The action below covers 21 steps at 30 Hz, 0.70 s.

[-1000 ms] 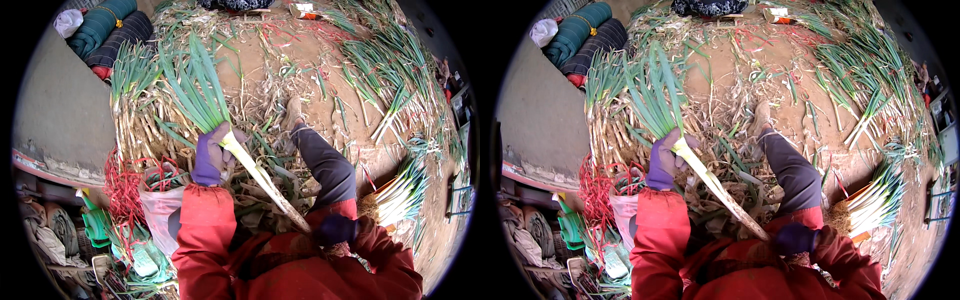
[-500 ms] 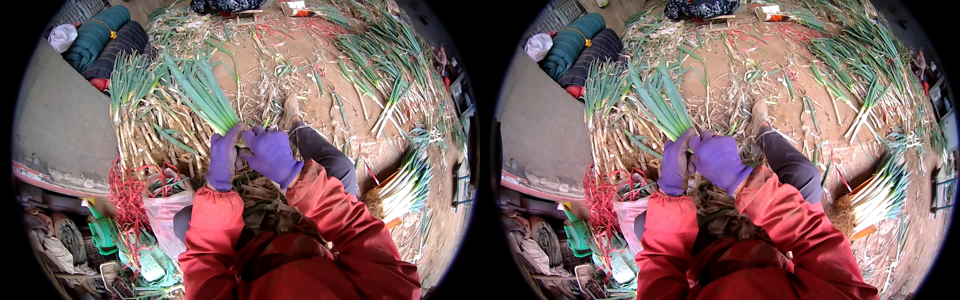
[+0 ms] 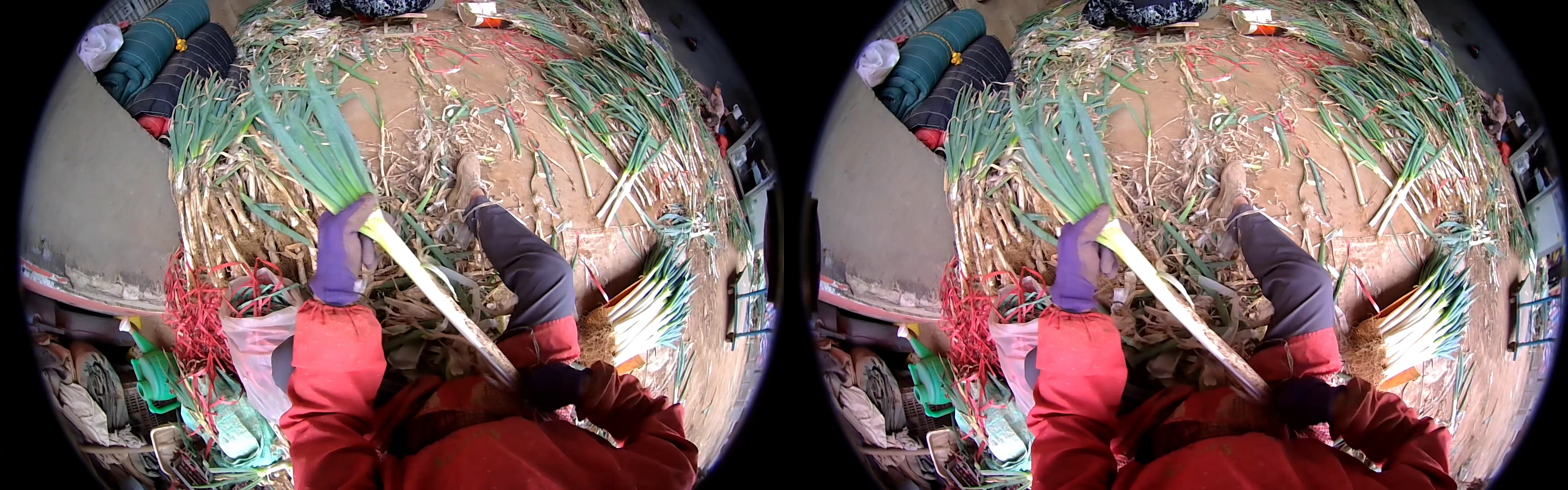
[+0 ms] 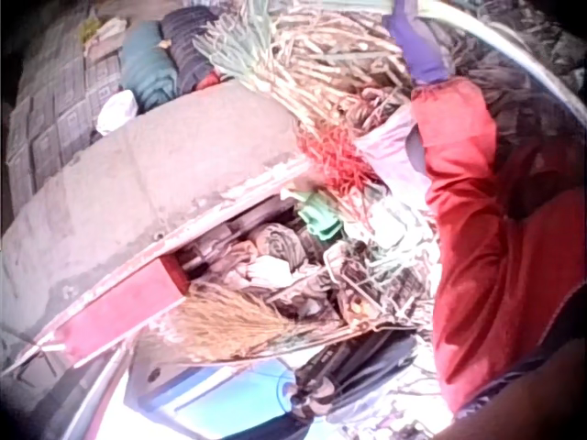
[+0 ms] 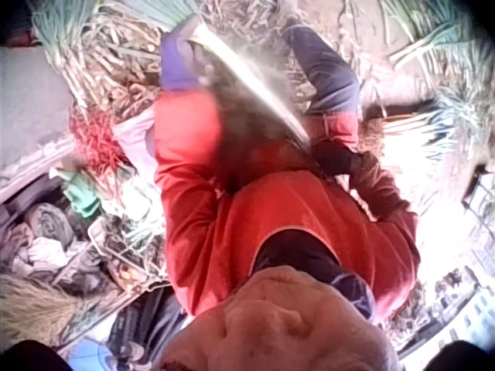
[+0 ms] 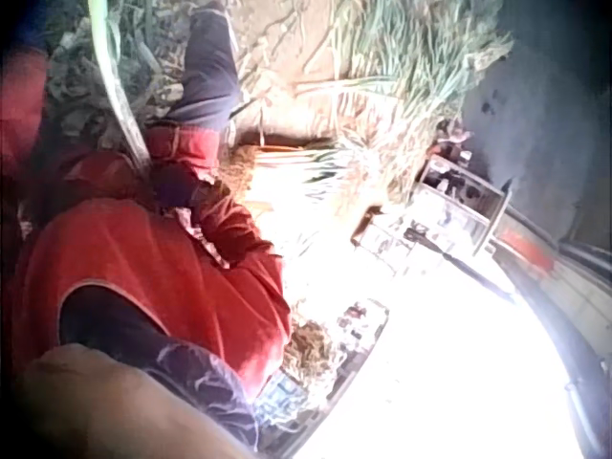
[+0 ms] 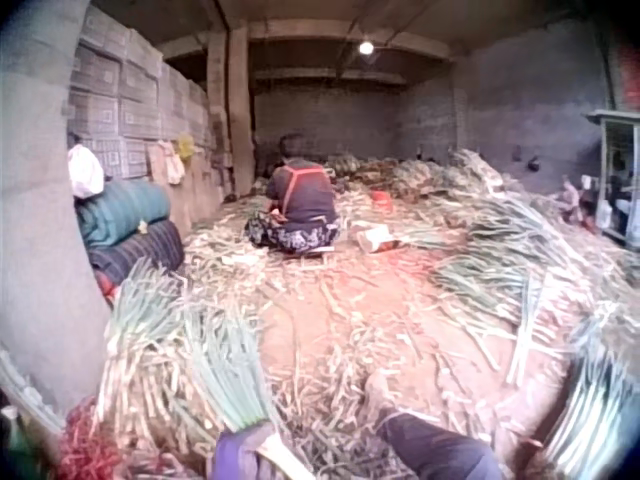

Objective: The person cleans scallions by hand, peeling away the outer dirty layers from each stalk and placing the cleaned scallions onto a wooden board.

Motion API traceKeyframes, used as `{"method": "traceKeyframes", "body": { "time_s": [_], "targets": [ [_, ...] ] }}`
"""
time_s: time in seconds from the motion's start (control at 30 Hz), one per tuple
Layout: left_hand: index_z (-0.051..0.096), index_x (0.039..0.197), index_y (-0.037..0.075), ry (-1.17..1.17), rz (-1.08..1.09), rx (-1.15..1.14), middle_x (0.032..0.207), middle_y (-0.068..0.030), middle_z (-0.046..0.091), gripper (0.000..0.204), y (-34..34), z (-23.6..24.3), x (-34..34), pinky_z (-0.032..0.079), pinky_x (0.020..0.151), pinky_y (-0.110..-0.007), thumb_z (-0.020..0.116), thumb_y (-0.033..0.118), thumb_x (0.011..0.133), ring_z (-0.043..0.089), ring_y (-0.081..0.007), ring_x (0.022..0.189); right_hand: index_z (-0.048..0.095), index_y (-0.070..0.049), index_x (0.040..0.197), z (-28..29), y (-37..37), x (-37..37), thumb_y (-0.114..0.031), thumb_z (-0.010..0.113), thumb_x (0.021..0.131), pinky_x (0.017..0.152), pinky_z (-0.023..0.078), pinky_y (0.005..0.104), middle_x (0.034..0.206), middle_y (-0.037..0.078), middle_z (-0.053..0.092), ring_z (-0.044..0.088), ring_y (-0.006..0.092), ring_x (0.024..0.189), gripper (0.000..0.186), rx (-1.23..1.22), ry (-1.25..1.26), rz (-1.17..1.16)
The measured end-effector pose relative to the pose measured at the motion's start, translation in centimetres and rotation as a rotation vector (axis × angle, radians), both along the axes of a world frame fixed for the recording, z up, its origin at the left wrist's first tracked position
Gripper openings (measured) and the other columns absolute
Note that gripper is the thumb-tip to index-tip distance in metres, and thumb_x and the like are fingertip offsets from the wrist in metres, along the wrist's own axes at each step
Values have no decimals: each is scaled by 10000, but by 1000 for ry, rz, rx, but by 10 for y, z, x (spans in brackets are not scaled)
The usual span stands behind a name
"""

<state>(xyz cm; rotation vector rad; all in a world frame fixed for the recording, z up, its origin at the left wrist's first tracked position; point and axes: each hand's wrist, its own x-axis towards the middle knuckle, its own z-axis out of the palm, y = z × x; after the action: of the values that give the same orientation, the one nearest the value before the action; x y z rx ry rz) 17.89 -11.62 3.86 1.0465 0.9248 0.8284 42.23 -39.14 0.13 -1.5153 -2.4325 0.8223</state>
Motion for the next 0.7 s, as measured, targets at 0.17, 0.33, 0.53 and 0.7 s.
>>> {"method": "traceKeyframes", "body": {
  "time_s": [0.17, 0.33, 0.53, 0.7],
  "targets": [
    [631, 771, -39, 18, -77, 28, 516, -108, 553, 489, -1, -4, -6, 354, 343, -238, 457, 388, 933, 413, -132, 331, 643, -88, 978, 49, 48, -17, -299, 694, 784, 520, 456, 347, 636, 113, 575, 597, 263, 567, 291, 84, 252, -406],
    [637, 792, -39, -7, -122, 90, 586, -111, 598, 487, -2, -5, 9, 323, 359, -235, 454, 390, 932, 424, -126, 356, 657, -29, 832, 40, 162, -56, -253, 721, 755, 499, 437, 322, 634, 117, 580, 564, 217, 532, 245, 116, 584, -445],
    [630, 739, -63, -213, -82, 47, 591, -145, 599, 527, 16, -24, -18, 327, 347, -241, 442, 406, 889, 415, -135, 336, 656, -121, 779, 35, 104, -42, -162, 627, 763, 437, 421, 324, 547, 56, 525, 537, 193, 452, 53, 80, 411, -203],
    [629, 695, -64, -327, -141, 75, 563, -144, 594, 522, 31, -25, 6, 324, 356, -247, 464, 395, 879, 408, -138, 329, 611, -100, 773, -2, 11, 7, -211, 622, 808, 453, 426, 353, 569, 53, 527, 548, 232, 469, 117, 130, 171, -129]
  ]
}}
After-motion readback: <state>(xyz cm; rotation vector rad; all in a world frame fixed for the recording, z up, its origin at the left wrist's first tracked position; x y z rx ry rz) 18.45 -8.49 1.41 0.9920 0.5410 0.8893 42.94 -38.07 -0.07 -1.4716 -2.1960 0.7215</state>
